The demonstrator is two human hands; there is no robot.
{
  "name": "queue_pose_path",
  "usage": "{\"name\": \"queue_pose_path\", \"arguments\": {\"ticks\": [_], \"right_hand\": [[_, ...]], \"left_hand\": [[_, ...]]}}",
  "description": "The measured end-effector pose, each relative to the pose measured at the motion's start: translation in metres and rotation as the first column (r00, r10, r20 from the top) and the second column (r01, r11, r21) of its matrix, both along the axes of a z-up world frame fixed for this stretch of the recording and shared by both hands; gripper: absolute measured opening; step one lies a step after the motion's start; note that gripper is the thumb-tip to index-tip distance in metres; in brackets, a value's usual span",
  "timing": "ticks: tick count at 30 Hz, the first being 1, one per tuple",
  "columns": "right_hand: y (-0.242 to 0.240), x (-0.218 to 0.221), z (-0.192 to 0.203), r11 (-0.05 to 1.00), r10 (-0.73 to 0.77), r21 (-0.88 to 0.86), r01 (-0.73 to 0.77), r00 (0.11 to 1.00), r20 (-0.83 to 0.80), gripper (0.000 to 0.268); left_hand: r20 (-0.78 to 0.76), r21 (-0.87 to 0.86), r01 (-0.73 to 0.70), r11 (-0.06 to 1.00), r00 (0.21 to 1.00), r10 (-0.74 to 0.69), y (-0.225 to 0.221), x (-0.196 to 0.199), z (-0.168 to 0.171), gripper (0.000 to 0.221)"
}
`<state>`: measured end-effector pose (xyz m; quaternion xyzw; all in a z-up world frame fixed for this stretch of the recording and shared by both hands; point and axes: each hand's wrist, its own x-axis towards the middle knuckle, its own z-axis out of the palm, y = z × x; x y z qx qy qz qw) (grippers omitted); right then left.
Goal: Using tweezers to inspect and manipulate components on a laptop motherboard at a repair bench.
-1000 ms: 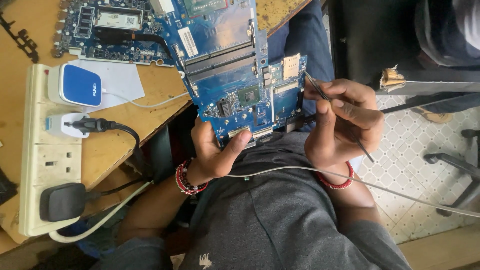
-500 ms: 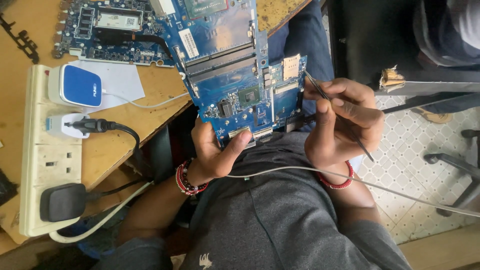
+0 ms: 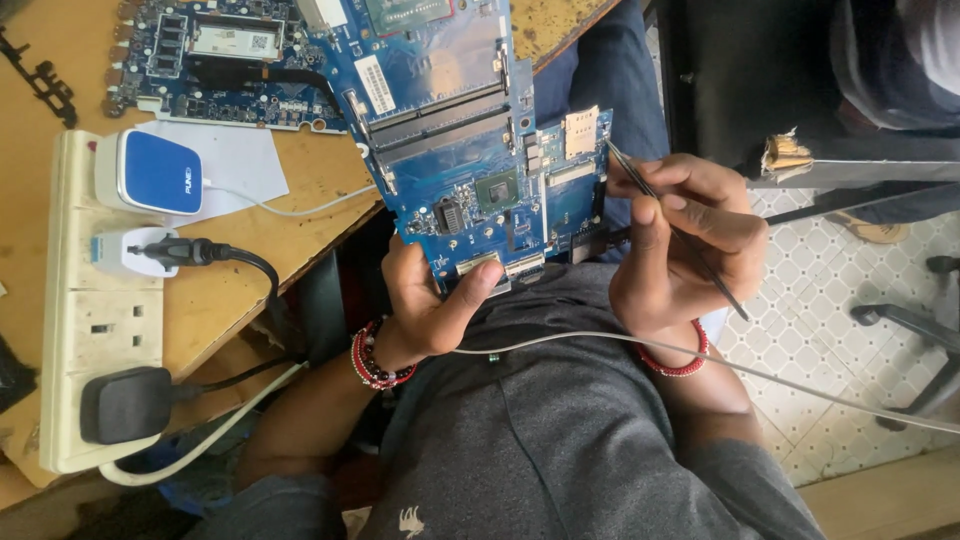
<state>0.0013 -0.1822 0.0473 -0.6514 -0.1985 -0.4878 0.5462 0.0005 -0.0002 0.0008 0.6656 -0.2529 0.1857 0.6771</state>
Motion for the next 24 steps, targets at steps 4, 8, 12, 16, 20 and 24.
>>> {"name": "queue_pose_path", "arguments": {"ticks": [4, 8, 12, 16, 20, 24], "right_hand": [[-0.0002, 0.0002, -0.0002, 1.000, -0.013, -0.009, 0.013, 1.000, -0.002, 0.017], [-0.0001, 0.0005, -0.0006, 1.000, 0.002, 0.016, -0.002, 1.000, 0.003, 0.017], [0.0005, -0.0004, 0.0014, 1.000, -0.017, -0.007, 0.017, 1.000, -0.008, 0.018], [-0.0003, -0.0005, -0.0008, 1.000, 0.001, 0.014, -0.001, 1.000, -0.009, 0.016], [0.0003, -0.0008, 0.0015, 1.000, 0.000, -0.006, 0.000, 1.000, -0.012, 0.016], [-0.0001, 0.0004, -0.0025, 1.000, 0.001, 0.023, 0.000, 1.000, -0.003, 0.017]], "left_hand": [[-0.027, -0.004, 0.024, 1.000, 0.999, -0.024, 0.0006, -0.0010, 0.0014, 0.026], [-0.023, -0.010, 0.017, 1.000, 1.000, -0.017, -0.0001, -0.0009, 0.0028, 0.027], [-0.039, -0.005, 0.015, 1.000, 0.999, -0.015, -0.0005, -0.0014, 0.0067, 0.030], [-0.003, 0.010, 0.010, 1.000, 1.000, -0.010, 0.0002, -0.0002, 0.0047, 0.030], [-0.009, 0.001, 0.012, 1.000, 1.000, -0.012, 0.0007, -0.0001, 0.0024, 0.030], [-0.025, 0.006, 0.014, 1.000, 1.000, -0.014, 0.0000, -0.0008, 0.0050, 0.034]]}}
